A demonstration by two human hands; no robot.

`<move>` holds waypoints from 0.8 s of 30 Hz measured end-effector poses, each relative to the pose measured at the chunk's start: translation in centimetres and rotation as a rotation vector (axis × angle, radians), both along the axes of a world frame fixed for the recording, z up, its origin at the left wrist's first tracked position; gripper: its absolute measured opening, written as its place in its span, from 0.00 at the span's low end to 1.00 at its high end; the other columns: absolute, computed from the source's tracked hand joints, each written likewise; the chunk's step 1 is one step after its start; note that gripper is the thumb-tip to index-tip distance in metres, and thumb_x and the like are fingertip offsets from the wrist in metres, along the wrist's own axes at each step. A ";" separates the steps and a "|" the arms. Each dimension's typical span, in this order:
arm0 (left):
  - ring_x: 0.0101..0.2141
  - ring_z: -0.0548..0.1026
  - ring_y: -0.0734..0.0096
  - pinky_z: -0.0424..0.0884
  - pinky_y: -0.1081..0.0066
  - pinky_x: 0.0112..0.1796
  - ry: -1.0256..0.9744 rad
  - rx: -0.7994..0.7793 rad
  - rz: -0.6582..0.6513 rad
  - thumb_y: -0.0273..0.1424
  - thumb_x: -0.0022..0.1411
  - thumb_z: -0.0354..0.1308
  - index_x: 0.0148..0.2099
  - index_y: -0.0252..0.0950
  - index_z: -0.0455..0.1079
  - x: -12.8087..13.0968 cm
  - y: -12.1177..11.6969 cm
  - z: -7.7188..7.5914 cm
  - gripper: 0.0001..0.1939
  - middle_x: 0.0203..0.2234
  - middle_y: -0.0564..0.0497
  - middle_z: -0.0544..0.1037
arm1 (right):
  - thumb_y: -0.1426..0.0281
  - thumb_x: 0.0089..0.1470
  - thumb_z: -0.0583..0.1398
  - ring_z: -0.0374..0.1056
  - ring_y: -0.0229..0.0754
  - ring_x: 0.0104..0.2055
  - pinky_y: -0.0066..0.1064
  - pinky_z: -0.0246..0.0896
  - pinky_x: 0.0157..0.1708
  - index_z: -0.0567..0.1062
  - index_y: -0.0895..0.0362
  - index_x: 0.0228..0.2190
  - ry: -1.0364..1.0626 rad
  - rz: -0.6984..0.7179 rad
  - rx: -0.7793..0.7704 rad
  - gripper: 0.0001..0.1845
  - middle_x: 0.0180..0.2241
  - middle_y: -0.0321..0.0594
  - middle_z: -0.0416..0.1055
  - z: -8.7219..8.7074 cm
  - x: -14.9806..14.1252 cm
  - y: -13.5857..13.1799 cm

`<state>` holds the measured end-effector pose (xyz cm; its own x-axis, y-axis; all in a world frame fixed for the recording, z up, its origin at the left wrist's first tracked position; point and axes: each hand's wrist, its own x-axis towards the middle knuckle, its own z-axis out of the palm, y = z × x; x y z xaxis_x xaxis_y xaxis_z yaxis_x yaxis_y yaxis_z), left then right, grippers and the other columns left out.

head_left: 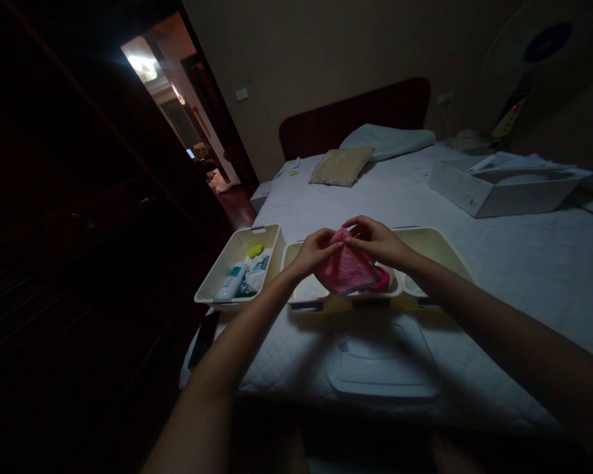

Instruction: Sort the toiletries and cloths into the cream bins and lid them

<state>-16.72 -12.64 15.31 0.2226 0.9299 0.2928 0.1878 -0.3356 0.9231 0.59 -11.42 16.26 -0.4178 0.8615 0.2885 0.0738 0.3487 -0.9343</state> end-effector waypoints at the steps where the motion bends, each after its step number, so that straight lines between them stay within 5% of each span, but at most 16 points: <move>1: 0.31 0.69 0.75 0.65 0.73 0.35 0.007 0.002 0.002 0.35 0.49 0.63 0.34 0.33 0.70 -0.2 0.1 0.0 0.11 0.29 0.49 0.74 | 0.62 0.44 0.63 0.65 0.37 0.29 0.26 0.59 0.24 0.69 0.55 0.37 -0.010 -0.001 -0.005 0.17 0.28 0.38 0.70 -0.1 0.0 0.0; 10: 0.31 0.69 0.76 0.64 0.75 0.35 -0.169 -0.001 0.125 0.34 0.48 0.63 0.33 0.34 0.68 -2.1 0.7 -0.5 0.12 0.29 0.52 0.73 | 0.65 0.47 0.62 0.66 0.37 0.31 0.28 0.62 0.31 0.70 0.58 0.31 -0.076 -0.332 -0.073 0.11 0.31 0.42 0.71 -1.5 1.2 2.1; 17: 0.30 0.69 0.77 0.64 0.75 0.35 -0.259 -0.040 0.156 0.30 0.45 0.63 0.31 0.34 0.67 -2.5 0.8 -0.4 0.10 0.26 0.54 0.72 | 0.54 0.47 0.61 0.66 0.36 0.27 0.26 0.62 0.28 0.71 0.58 0.26 -0.099 -0.046 -0.383 0.18 0.28 0.43 0.73 -2.1 1.5 1.5; 24: 0.28 0.67 0.78 0.62 0.76 0.32 -0.256 -0.063 0.106 0.29 0.41 0.63 0.30 0.33 0.67 -2.3 0.6 -0.3 0.11 0.24 0.55 0.72 | 0.74 0.41 0.65 0.64 0.33 0.25 0.25 0.61 0.27 0.69 0.58 0.30 0.133 -0.121 -0.478 0.11 0.25 0.37 0.69 -1.3 0.3 0.5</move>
<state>-19.02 -12.02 15.06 0.0496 0.9621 0.2681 -0.0230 -0.2673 0.9633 0.93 -10.92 14.99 -0.2935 0.9501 -0.1059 -0.0435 -0.1239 -0.9913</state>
